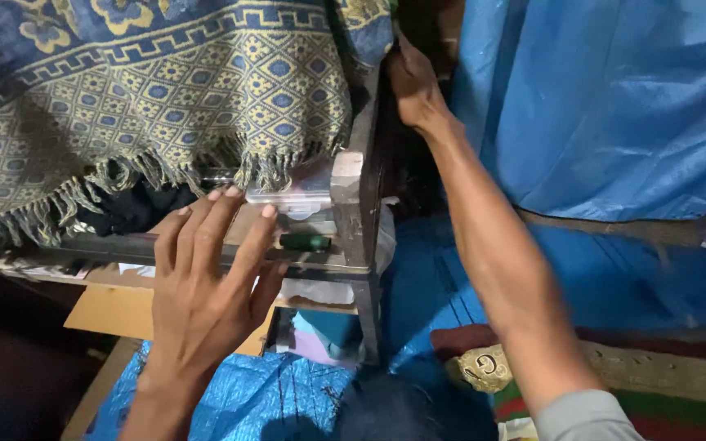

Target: Wiping a small drawer and its track with a cloth before attempting to reinsert it into a storage unit.

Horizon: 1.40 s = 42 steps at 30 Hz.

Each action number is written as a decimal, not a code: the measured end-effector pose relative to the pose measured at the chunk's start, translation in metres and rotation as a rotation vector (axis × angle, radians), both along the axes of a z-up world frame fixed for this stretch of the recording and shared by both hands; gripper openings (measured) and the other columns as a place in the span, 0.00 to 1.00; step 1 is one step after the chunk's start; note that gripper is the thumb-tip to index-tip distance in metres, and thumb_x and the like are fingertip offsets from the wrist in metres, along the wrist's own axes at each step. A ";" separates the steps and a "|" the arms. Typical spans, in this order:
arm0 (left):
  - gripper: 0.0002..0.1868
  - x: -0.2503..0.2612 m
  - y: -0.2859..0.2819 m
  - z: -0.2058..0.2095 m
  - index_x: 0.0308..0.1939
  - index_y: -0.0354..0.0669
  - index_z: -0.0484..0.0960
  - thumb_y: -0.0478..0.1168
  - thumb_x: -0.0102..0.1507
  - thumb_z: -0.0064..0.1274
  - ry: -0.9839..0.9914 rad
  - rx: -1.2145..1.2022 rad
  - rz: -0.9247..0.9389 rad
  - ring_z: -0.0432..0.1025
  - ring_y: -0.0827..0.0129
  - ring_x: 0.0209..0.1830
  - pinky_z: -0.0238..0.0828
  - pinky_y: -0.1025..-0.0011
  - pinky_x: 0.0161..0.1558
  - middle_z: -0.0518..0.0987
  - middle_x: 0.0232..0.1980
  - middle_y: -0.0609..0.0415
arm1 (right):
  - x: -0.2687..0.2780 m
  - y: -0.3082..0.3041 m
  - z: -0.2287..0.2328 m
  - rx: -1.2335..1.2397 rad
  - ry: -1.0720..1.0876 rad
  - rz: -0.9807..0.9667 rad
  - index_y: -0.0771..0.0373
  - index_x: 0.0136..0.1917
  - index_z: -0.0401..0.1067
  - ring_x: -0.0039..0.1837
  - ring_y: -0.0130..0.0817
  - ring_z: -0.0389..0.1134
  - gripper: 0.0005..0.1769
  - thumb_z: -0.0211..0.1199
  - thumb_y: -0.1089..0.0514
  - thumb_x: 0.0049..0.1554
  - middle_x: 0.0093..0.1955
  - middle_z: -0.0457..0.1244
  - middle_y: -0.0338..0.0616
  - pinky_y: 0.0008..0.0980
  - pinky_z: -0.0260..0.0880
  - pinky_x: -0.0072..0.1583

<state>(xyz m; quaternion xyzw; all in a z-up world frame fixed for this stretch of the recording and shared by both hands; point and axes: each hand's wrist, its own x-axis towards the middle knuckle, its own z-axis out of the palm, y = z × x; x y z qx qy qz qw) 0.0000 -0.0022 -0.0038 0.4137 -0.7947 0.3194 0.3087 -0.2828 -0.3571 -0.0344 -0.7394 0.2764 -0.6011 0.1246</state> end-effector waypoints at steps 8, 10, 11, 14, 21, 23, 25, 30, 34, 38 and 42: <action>0.32 -0.008 -0.020 -0.027 0.70 0.44 0.72 0.46 0.63 0.63 0.075 0.028 -0.055 0.64 0.43 0.72 0.58 0.47 0.69 0.67 0.72 0.38 | 0.027 0.132 -0.034 0.116 -0.034 0.032 0.69 0.74 0.62 0.68 0.52 0.57 0.22 0.45 0.55 0.72 0.67 0.60 0.63 0.45 0.58 0.70; 0.33 -0.009 -0.023 -0.029 0.70 0.44 0.72 0.46 0.63 0.63 0.087 0.023 -0.049 0.64 0.42 0.71 0.58 0.46 0.68 0.67 0.72 0.37 | 0.015 0.104 -0.088 -0.068 -0.039 0.150 0.69 0.79 0.52 0.80 0.55 0.51 0.26 0.42 0.59 0.71 0.79 0.52 0.64 0.49 0.48 0.78; 0.34 -0.009 -0.023 -0.030 0.70 0.45 0.71 0.46 0.63 0.64 0.089 0.017 -0.040 0.63 0.42 0.72 0.58 0.46 0.69 0.67 0.72 0.37 | -0.001 0.049 -0.137 -0.212 0.196 -0.083 0.67 0.83 0.50 0.79 0.53 0.54 0.28 0.43 0.61 0.71 0.79 0.54 0.60 0.43 0.52 0.78; 0.34 -0.005 -0.015 -0.037 0.71 0.45 0.71 0.47 0.63 0.64 0.098 0.021 -0.006 0.62 0.42 0.72 0.58 0.45 0.69 0.66 0.72 0.37 | -0.002 -0.026 -0.118 -0.248 0.365 -0.266 0.63 0.84 0.52 0.75 0.47 0.58 0.29 0.45 0.61 0.71 0.77 0.56 0.53 0.37 0.57 0.76; 0.34 0.022 -0.014 -0.049 0.72 0.44 0.70 0.45 0.64 0.64 0.112 -0.007 0.091 0.62 0.42 0.71 0.58 0.47 0.67 0.65 0.74 0.35 | -0.009 -0.081 -0.055 0.395 -0.106 -0.003 0.57 0.67 0.68 0.62 0.30 0.62 0.18 0.49 0.52 0.67 0.63 0.64 0.40 0.30 0.62 0.63; 0.34 0.031 -0.009 -0.050 0.72 0.44 0.70 0.45 0.65 0.64 0.113 -0.003 0.105 0.62 0.42 0.72 0.58 0.47 0.67 0.65 0.73 0.35 | -0.018 -0.052 -0.051 0.488 -0.253 0.036 0.60 0.65 0.71 0.59 0.32 0.63 0.17 0.52 0.52 0.68 0.60 0.66 0.42 0.34 0.64 0.62; 0.33 0.038 -0.008 -0.050 0.73 0.44 0.70 0.46 0.66 0.64 0.116 -0.006 0.111 0.62 0.43 0.72 0.58 0.48 0.67 0.65 0.73 0.35 | -0.027 -0.030 -0.045 0.571 -0.402 0.070 0.63 0.64 0.73 0.57 0.34 0.64 0.16 0.55 0.53 0.69 0.57 0.68 0.43 0.37 0.66 0.60; 0.33 0.043 -0.008 -0.055 0.71 0.42 0.73 0.44 0.64 0.64 0.146 0.047 0.168 0.62 0.44 0.73 0.58 0.49 0.68 0.66 0.73 0.36 | -0.026 0.039 -0.040 0.227 -0.404 -0.159 0.64 0.64 0.72 0.55 0.27 0.65 0.15 0.54 0.61 0.66 0.56 0.70 0.41 0.33 0.68 0.59; 0.30 0.045 -0.013 -0.064 0.68 0.43 0.76 0.44 0.64 0.64 0.161 0.075 0.184 0.63 0.44 0.71 0.59 0.50 0.67 0.67 0.72 0.36 | -0.016 0.023 -0.076 0.139 -0.173 -0.121 0.67 0.68 0.70 0.60 0.31 0.66 0.22 0.50 0.66 0.61 0.62 0.69 0.45 0.33 0.66 0.65; 0.26 0.045 -0.012 -0.066 0.65 0.46 0.79 0.44 0.63 0.63 0.198 0.109 0.189 0.64 0.45 0.70 0.58 0.51 0.67 0.68 0.71 0.38 | 0.008 0.078 -0.065 0.141 -0.005 0.055 0.70 0.73 0.66 0.68 0.34 0.65 0.26 0.46 0.69 0.62 0.68 0.67 0.52 0.31 0.63 0.71; 0.25 0.045 -0.013 -0.068 0.64 0.47 0.80 0.44 0.63 0.64 0.224 0.121 0.185 0.64 0.46 0.70 0.57 0.51 0.68 0.68 0.71 0.39 | 0.008 0.115 -0.077 0.113 -0.022 0.129 0.71 0.75 0.61 0.74 0.37 0.61 0.26 0.45 0.67 0.64 0.75 0.62 0.55 0.33 0.58 0.75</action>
